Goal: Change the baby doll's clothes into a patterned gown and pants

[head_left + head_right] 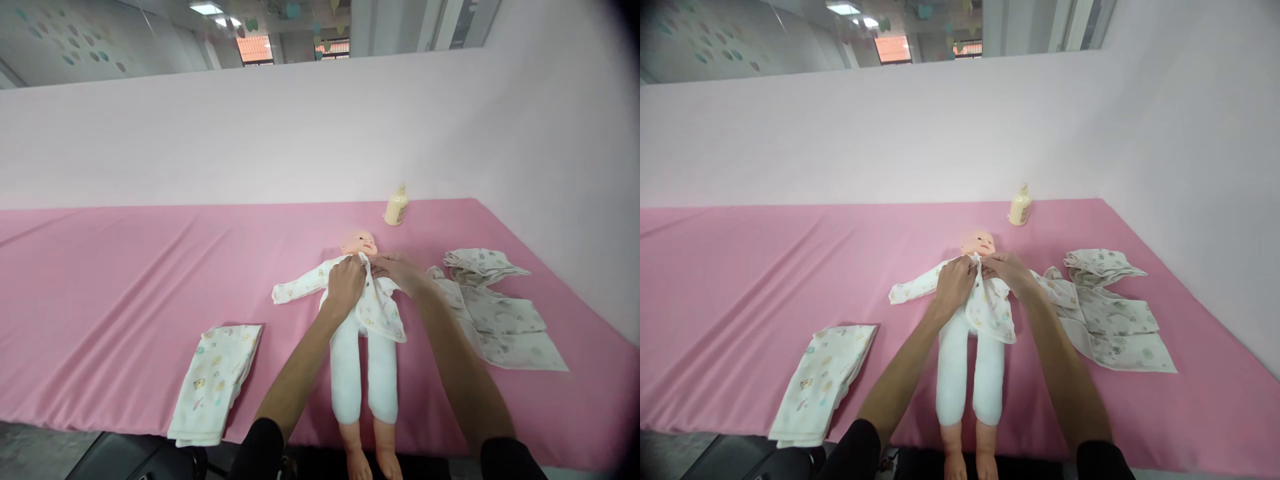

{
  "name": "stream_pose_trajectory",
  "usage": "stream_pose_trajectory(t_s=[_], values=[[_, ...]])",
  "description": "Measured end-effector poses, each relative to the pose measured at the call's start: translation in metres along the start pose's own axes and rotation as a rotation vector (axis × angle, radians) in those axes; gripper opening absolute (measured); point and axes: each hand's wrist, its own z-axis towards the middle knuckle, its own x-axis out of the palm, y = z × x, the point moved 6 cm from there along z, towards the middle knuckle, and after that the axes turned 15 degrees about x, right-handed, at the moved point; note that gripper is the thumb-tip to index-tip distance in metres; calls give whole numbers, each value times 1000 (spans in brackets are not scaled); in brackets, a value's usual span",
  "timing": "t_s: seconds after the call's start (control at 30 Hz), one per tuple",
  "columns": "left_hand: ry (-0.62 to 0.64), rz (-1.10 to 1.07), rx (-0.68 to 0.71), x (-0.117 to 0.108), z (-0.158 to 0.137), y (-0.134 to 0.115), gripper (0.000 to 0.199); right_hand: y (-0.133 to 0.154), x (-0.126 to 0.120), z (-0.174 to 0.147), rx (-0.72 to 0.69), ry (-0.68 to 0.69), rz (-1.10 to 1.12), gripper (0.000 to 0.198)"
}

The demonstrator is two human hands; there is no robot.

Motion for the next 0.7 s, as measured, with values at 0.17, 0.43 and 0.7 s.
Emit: stream_pose_trajectory(t_s=[0.17,0.43,0.7], values=[[-11,18,-19,1,0,2,26,-4,4,6,-18,36,78,25],[-28,66,16,3,1,2,27,-5,7,7,-5,4,175,23],[-75,17,30,5,2,3,25,-8,9,9,-18,60,222,25]])
